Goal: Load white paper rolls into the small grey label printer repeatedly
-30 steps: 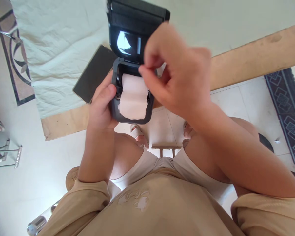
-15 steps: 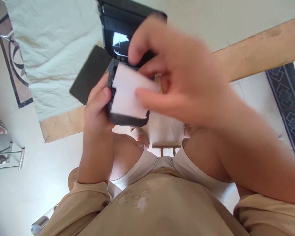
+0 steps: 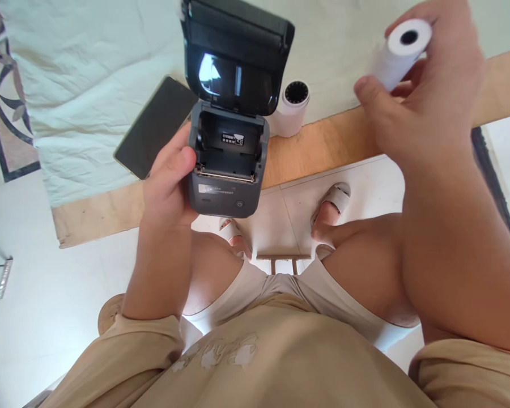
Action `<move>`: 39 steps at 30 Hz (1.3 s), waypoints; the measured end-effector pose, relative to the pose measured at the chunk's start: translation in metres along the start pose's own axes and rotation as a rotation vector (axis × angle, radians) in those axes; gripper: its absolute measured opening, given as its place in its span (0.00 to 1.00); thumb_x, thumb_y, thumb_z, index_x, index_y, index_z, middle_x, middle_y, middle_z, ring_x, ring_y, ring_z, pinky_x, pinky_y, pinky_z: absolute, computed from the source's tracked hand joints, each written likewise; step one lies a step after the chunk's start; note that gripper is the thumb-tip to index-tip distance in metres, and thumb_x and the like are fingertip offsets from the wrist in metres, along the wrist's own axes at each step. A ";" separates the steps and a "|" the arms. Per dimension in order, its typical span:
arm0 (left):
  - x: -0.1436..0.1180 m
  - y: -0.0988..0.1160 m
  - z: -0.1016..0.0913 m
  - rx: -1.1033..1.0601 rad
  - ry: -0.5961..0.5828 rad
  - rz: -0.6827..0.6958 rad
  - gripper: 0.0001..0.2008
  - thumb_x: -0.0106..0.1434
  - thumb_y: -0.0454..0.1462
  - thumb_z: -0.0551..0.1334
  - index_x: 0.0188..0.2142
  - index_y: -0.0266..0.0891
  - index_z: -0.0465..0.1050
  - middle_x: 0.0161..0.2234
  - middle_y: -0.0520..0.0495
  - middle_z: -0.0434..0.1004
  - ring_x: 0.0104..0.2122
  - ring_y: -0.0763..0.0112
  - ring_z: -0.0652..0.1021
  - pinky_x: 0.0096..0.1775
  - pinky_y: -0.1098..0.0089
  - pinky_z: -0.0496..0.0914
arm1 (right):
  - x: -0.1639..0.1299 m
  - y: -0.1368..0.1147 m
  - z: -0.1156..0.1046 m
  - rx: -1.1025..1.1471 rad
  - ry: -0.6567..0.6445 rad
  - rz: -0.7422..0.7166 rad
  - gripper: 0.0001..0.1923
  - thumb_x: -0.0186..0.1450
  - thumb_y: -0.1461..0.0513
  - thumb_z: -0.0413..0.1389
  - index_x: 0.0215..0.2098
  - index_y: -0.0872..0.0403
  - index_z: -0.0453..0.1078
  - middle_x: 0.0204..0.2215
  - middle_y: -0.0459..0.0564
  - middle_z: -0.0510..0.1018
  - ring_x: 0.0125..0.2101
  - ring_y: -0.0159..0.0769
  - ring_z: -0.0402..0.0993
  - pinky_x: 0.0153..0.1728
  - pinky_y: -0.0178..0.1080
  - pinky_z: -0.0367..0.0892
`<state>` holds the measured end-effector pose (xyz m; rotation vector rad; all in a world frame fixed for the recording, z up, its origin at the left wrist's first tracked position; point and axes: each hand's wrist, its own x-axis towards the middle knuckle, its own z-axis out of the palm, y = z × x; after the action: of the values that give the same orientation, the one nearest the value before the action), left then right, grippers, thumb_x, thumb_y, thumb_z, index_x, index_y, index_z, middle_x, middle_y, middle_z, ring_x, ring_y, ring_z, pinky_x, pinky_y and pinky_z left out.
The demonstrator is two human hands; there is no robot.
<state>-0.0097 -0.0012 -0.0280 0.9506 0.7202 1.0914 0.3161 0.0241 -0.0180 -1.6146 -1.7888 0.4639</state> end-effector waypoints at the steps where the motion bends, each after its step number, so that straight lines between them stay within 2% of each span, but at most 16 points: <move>1: 0.000 0.000 0.000 0.013 0.008 0.000 0.18 0.67 0.47 0.64 0.52 0.43 0.78 0.52 0.46 0.80 0.67 0.51 0.72 0.60 0.58 0.77 | -0.001 -0.006 0.002 -0.054 0.145 0.014 0.27 0.62 0.54 0.63 0.59 0.45 0.69 0.53 0.53 0.75 0.45 0.44 0.74 0.43 0.47 0.69; 2: -0.001 0.000 0.001 0.030 0.019 -0.001 0.18 0.67 0.48 0.65 0.52 0.43 0.78 0.51 0.46 0.81 0.67 0.51 0.72 0.60 0.58 0.76 | -0.001 -0.013 0.005 -0.106 0.182 0.039 0.26 0.60 0.56 0.64 0.57 0.47 0.71 0.51 0.53 0.76 0.47 0.46 0.74 0.47 0.49 0.69; 6: -0.001 0.001 0.000 0.051 0.032 0.002 0.20 0.66 0.48 0.65 0.53 0.43 0.78 0.51 0.46 0.82 0.67 0.53 0.72 0.62 0.60 0.75 | -0.002 -0.030 0.009 -0.223 0.043 0.186 0.27 0.64 0.54 0.60 0.61 0.46 0.69 0.52 0.54 0.77 0.52 0.50 0.74 0.59 0.56 0.66; 9: -0.001 0.001 -0.001 0.039 0.006 -0.002 0.19 0.67 0.47 0.64 0.54 0.43 0.77 0.50 0.46 0.82 0.67 0.54 0.72 0.61 0.61 0.75 | -0.007 -0.040 0.010 -0.184 0.177 -0.027 0.26 0.65 0.58 0.60 0.61 0.47 0.69 0.55 0.54 0.76 0.56 0.51 0.74 0.61 0.54 0.66; 11: -0.001 0.002 -0.001 0.041 -0.008 0.002 0.19 0.68 0.47 0.64 0.55 0.43 0.77 0.50 0.46 0.82 0.65 0.56 0.74 0.57 0.63 0.77 | -0.012 -0.049 0.016 -0.101 0.231 -0.191 0.23 0.67 0.60 0.57 0.60 0.47 0.69 0.56 0.54 0.75 0.56 0.49 0.75 0.57 0.51 0.69; 14: -0.001 0.003 0.000 0.056 -0.005 -0.001 0.20 0.68 0.48 0.63 0.55 0.43 0.77 0.49 0.46 0.81 0.58 0.58 0.79 0.49 0.67 0.78 | -0.018 -0.065 0.037 -0.011 0.118 -0.270 0.24 0.65 0.62 0.57 0.59 0.47 0.67 0.55 0.56 0.73 0.56 0.48 0.73 0.49 0.48 0.73; 16: -0.001 0.004 0.000 0.072 -0.002 -0.013 0.20 0.67 0.48 0.64 0.55 0.43 0.76 0.49 0.46 0.81 0.54 0.59 0.82 0.47 0.67 0.78 | -0.018 -0.072 0.053 -0.033 0.031 -0.213 0.25 0.64 0.64 0.58 0.59 0.48 0.66 0.57 0.58 0.69 0.59 0.48 0.69 0.52 0.48 0.73; 18: -0.001 0.005 0.000 0.084 -0.010 -0.027 0.21 0.66 0.48 0.65 0.55 0.43 0.76 0.50 0.46 0.81 0.52 0.59 0.82 0.47 0.67 0.78 | -0.015 -0.077 0.064 -0.069 -0.040 -0.107 0.24 0.65 0.64 0.56 0.59 0.48 0.66 0.57 0.59 0.68 0.57 0.46 0.68 0.53 0.48 0.72; 21: 0.000 0.005 -0.001 0.100 0.004 -0.033 0.21 0.66 0.48 0.65 0.55 0.45 0.76 0.51 0.46 0.81 0.56 0.57 0.80 0.51 0.65 0.78 | -0.013 -0.079 0.069 -0.101 -0.094 -0.010 0.20 0.67 0.63 0.54 0.57 0.47 0.68 0.51 0.57 0.71 0.50 0.42 0.69 0.50 0.47 0.72; 23: 0.000 0.005 -0.001 0.115 0.020 -0.026 0.21 0.64 0.50 0.66 0.54 0.45 0.77 0.52 0.45 0.81 0.61 0.54 0.78 0.56 0.63 0.77 | -0.014 -0.078 0.067 -0.070 -0.064 -0.024 0.22 0.66 0.63 0.55 0.58 0.45 0.67 0.49 0.54 0.73 0.46 0.40 0.70 0.48 0.45 0.72; 25: 0.001 0.004 -0.002 0.123 0.038 -0.020 0.22 0.63 0.51 0.67 0.52 0.45 0.77 0.53 0.44 0.81 0.65 0.53 0.74 0.60 0.61 0.75 | -0.017 -0.074 0.063 0.055 -0.020 -0.013 0.27 0.64 0.63 0.56 0.61 0.43 0.63 0.49 0.51 0.74 0.41 0.35 0.71 0.43 0.41 0.72; 27: 0.001 0.004 -0.002 0.119 0.047 -0.023 0.23 0.62 0.52 0.68 0.52 0.45 0.77 0.54 0.45 0.81 0.67 0.51 0.72 0.61 0.59 0.74 | -0.019 -0.068 0.059 0.278 0.002 0.084 0.31 0.63 0.63 0.56 0.63 0.41 0.57 0.49 0.49 0.74 0.35 0.31 0.71 0.35 0.38 0.71; 29: 0.001 0.004 -0.002 0.103 0.041 -0.032 0.23 0.62 0.52 0.68 0.52 0.45 0.77 0.55 0.45 0.81 0.68 0.49 0.71 0.61 0.58 0.75 | -0.018 -0.063 0.056 0.556 -0.070 0.267 0.27 0.64 0.59 0.55 0.60 0.44 0.56 0.46 0.50 0.74 0.32 0.31 0.71 0.29 0.38 0.69; 32: 0.002 0.002 -0.003 0.068 0.019 -0.020 0.22 0.64 0.51 0.67 0.53 0.44 0.77 0.53 0.45 0.82 0.68 0.50 0.70 0.62 0.57 0.75 | -0.016 -0.065 0.052 0.873 -0.184 0.487 0.17 0.63 0.54 0.55 0.49 0.49 0.64 0.42 0.52 0.72 0.30 0.31 0.69 0.26 0.38 0.68; 34: 0.003 0.000 -0.005 0.058 -0.003 0.009 0.21 0.65 0.50 0.67 0.53 0.44 0.77 0.49 0.46 0.84 0.68 0.51 0.71 0.62 0.57 0.75 | -0.016 -0.074 0.050 0.943 -0.131 0.526 0.15 0.61 0.55 0.59 0.44 0.50 0.67 0.40 0.51 0.71 0.30 0.28 0.67 0.25 0.36 0.67; 39: 0.006 -0.005 -0.011 0.067 -0.043 0.047 0.22 0.64 0.50 0.67 0.54 0.45 0.78 0.49 0.48 0.84 0.68 0.52 0.71 0.64 0.56 0.74 | -0.017 -0.095 0.045 1.053 -0.054 0.548 0.15 0.58 0.63 0.63 0.44 0.45 0.71 0.36 0.46 0.70 0.35 0.29 0.70 0.28 0.32 0.73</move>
<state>-0.0152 0.0066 -0.0370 1.0492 0.7061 1.0904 0.2161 -0.0007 0.0085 -1.2413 -0.7879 1.4143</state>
